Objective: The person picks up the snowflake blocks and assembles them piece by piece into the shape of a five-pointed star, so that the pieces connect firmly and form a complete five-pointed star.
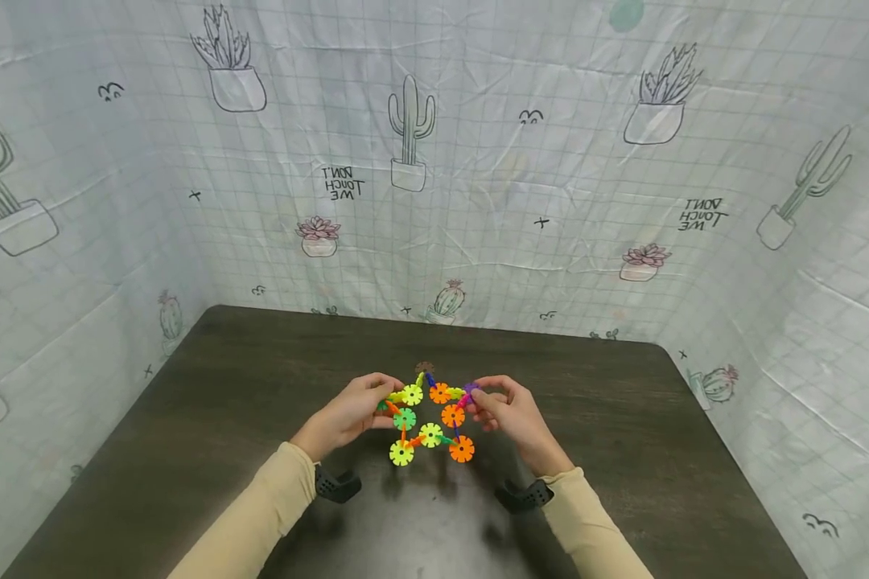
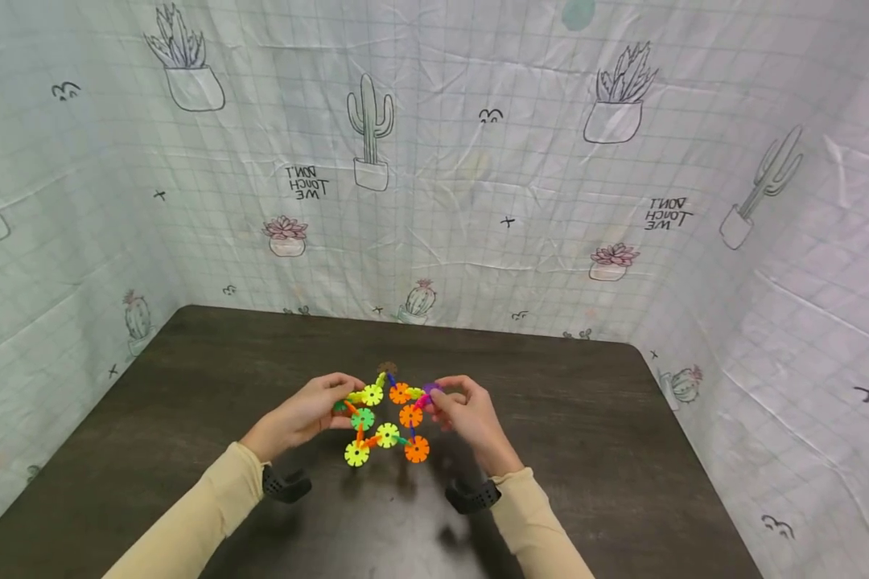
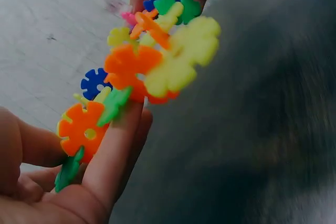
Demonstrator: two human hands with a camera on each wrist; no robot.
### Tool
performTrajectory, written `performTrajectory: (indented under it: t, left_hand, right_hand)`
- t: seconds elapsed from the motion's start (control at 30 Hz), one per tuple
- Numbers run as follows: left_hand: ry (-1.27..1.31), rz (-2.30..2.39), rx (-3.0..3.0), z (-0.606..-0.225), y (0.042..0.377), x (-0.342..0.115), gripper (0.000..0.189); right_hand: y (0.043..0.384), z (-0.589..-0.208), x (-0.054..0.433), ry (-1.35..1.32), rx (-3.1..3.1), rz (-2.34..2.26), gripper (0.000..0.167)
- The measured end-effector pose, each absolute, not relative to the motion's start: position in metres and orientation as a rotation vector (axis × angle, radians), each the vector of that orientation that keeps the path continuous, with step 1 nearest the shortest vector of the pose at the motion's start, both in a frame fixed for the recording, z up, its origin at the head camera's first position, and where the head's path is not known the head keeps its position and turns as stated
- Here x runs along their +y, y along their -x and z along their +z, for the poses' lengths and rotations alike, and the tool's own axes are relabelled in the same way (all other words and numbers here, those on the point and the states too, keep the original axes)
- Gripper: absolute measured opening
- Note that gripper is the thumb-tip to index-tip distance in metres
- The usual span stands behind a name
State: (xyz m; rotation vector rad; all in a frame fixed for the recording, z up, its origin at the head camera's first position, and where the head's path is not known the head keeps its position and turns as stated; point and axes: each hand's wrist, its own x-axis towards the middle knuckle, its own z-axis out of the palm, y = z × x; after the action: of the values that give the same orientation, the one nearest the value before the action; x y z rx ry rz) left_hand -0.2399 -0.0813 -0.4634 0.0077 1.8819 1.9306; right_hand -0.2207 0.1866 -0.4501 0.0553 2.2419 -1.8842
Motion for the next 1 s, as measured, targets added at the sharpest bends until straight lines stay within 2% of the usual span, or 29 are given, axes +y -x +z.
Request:
performTrajectory:
  t: [0.17, 0.37, 0.53, 0.77, 1.0]
  left_hand:
    - [-0.008, 1.788, 2.049, -0.475, 0.236, -0.08, 0.031]
    - [-0.142, 1.483, 2.331, -0.476, 0.225, -0.079, 0.031]
    - [-0.211, 1.324, 2.466, -0.477, 0.221, -0.079, 0.028]
    - [-0.169, 1.307, 2.515, -0.487, 0.219, -0.08, 0.041]
    - [-0.214, 1.173, 2.603, -0.48, 0.216, -0.081, 0.029]
  right_hand:
    - [0.218, -0.477, 0.186, -0.115, 2.312, -1.781, 0.028]
    - [0.215, -0.497, 0.187, -0.056, 2.542, -1.554, 0.023]
    - [0.215, -0.504, 0.189, 0.007, 2.697, -1.384, 0.023]
    - [0.214, -0.508, 0.188, 0.023, 2.736, -1.297, 0.024]
    - [0.212, -0.507, 0.19, 0.046, 2.791, -1.232, 0.021]
